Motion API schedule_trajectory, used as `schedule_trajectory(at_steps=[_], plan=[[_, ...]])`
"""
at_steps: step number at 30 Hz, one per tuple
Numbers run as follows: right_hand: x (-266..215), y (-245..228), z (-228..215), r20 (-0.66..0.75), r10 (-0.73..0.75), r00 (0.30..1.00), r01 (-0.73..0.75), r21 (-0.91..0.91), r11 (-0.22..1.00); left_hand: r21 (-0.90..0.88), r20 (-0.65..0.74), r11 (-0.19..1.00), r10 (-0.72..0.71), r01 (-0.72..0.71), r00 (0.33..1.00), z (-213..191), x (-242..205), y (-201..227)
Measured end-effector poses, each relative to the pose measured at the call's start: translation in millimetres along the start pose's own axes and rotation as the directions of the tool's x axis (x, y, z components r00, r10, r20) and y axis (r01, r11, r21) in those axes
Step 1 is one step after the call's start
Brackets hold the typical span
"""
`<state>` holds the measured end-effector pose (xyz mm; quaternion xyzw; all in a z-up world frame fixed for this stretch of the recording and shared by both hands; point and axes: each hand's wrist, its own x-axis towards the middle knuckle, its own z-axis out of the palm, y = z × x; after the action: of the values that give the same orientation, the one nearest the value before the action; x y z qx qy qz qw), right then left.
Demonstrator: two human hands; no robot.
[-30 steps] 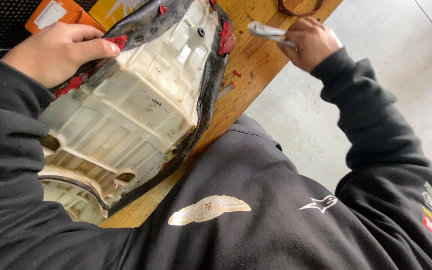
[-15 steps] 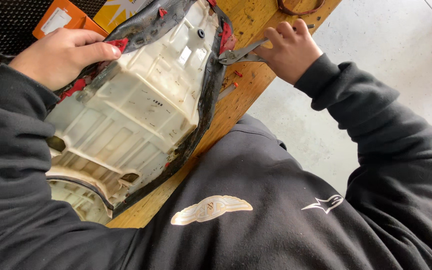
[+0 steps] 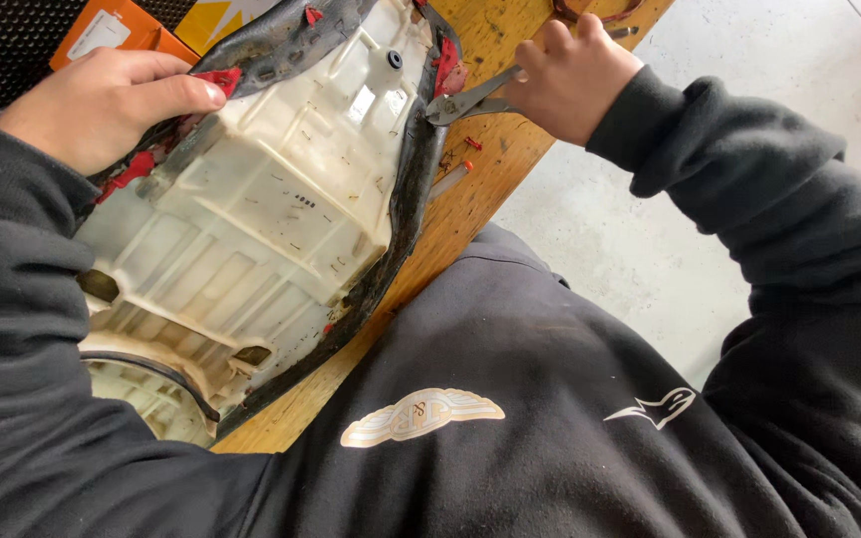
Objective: The person uses pliers to remove red plastic clips from the edge of a white plastic housing. They repeatedly grip and pull the clips out while holding the housing steady on a wooden workbench.
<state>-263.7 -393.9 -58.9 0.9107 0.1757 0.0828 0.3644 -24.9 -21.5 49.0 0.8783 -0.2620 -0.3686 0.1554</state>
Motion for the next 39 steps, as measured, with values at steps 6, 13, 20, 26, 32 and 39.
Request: schedule_trajectory(at_steps=[6,13,20,26,32,39], plan=[[-14,-17,23,0.000,0.119,0.993,-0.118,0.147,0.982,0.027,-0.047,1.000,0.001,0.000,0.999,2,-1,-2],[-28,-56,34,0.208,0.279,0.937,-0.346,0.464,0.816,0.038,-0.060,0.999,0.018,-0.016,0.998,4,7,-10],[-29,-57,28,0.309,0.258,0.915,-0.374,0.417,0.829,0.051,-0.075,0.999,0.002,0.002,0.997,6,5,-16],[-20,-40,19,0.357,0.235,0.904,-0.381,0.428,0.820,-0.004,-0.073,0.999,0.052,-0.052,0.996,7,10,-22],[-11,-24,29,0.383,0.165,0.909,-0.293,0.305,0.906,0.006,-0.068,1.000,0.016,-0.016,0.998,8,9,-19],[5,-16,128,0.381,-0.071,0.922,-0.182,0.588,0.788,0.032,-0.049,0.998,0.049,-0.048,0.998,6,9,-20]])
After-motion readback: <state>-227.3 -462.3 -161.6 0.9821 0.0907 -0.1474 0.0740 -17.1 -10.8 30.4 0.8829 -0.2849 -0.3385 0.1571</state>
